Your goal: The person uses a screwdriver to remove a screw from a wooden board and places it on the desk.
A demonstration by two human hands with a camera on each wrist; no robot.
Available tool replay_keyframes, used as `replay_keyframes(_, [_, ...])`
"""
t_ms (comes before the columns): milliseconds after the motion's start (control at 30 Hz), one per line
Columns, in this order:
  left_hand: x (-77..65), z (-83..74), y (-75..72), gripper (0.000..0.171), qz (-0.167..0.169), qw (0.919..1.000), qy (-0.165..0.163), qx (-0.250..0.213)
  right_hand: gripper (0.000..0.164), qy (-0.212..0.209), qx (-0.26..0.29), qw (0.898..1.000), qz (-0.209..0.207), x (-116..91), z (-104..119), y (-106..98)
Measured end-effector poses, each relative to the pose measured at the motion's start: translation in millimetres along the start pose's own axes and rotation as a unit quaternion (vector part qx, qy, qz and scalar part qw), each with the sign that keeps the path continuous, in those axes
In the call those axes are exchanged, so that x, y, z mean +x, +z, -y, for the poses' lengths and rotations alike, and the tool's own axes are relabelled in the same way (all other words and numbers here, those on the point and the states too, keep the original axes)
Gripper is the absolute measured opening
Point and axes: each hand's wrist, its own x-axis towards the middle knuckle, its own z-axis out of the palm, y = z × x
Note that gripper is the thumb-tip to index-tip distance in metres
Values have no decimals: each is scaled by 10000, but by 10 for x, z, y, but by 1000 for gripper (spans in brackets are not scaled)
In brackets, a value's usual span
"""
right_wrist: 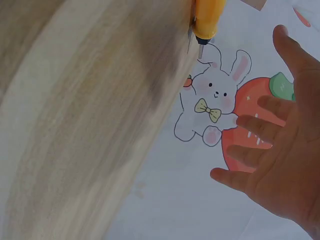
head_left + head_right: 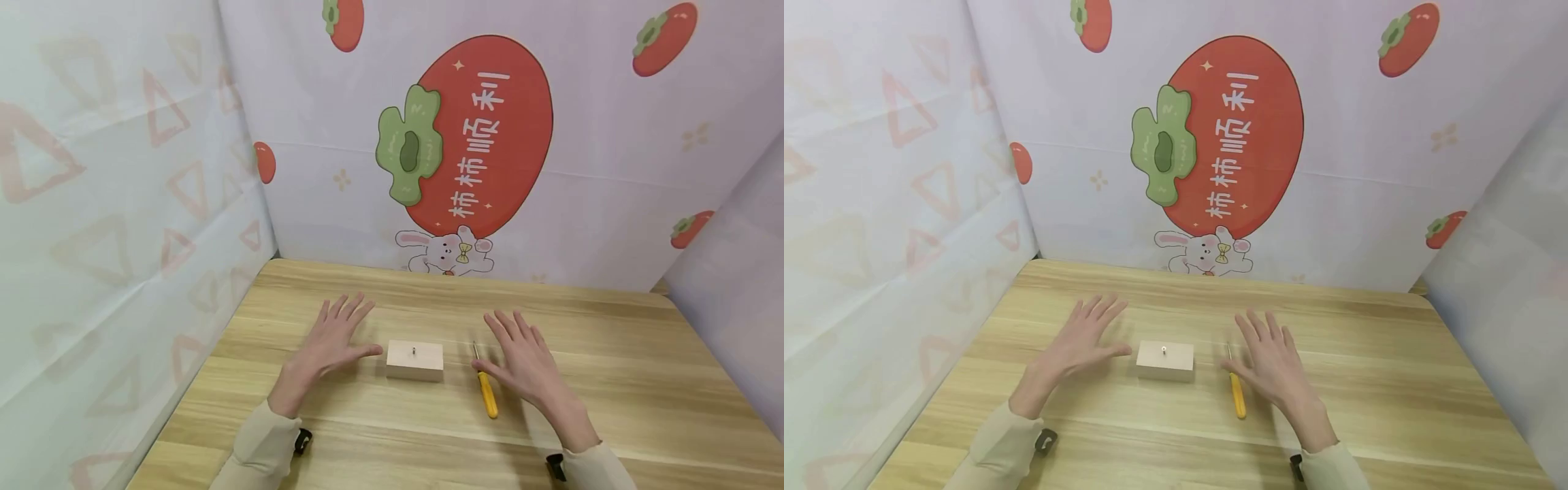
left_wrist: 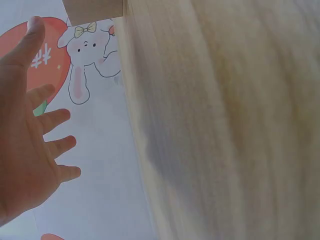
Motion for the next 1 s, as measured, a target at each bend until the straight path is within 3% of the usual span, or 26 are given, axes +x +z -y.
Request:
replay_keyframes(400, [19, -140, 16, 69, 428, 9938, 275, -990, 71, -179, 94, 9998, -42, -43, -8, 41])
replay_keyframes(667, [30, -214, 57, 67, 890, 9862, 408, -1337, 67, -453, 217, 9987, -129, -151, -17, 47])
replay_keyframes(1000, [55, -305, 104, 69, 1210, 9770, 407, -1706, 62, -650, 272, 9974, -117, -213, -38, 50])
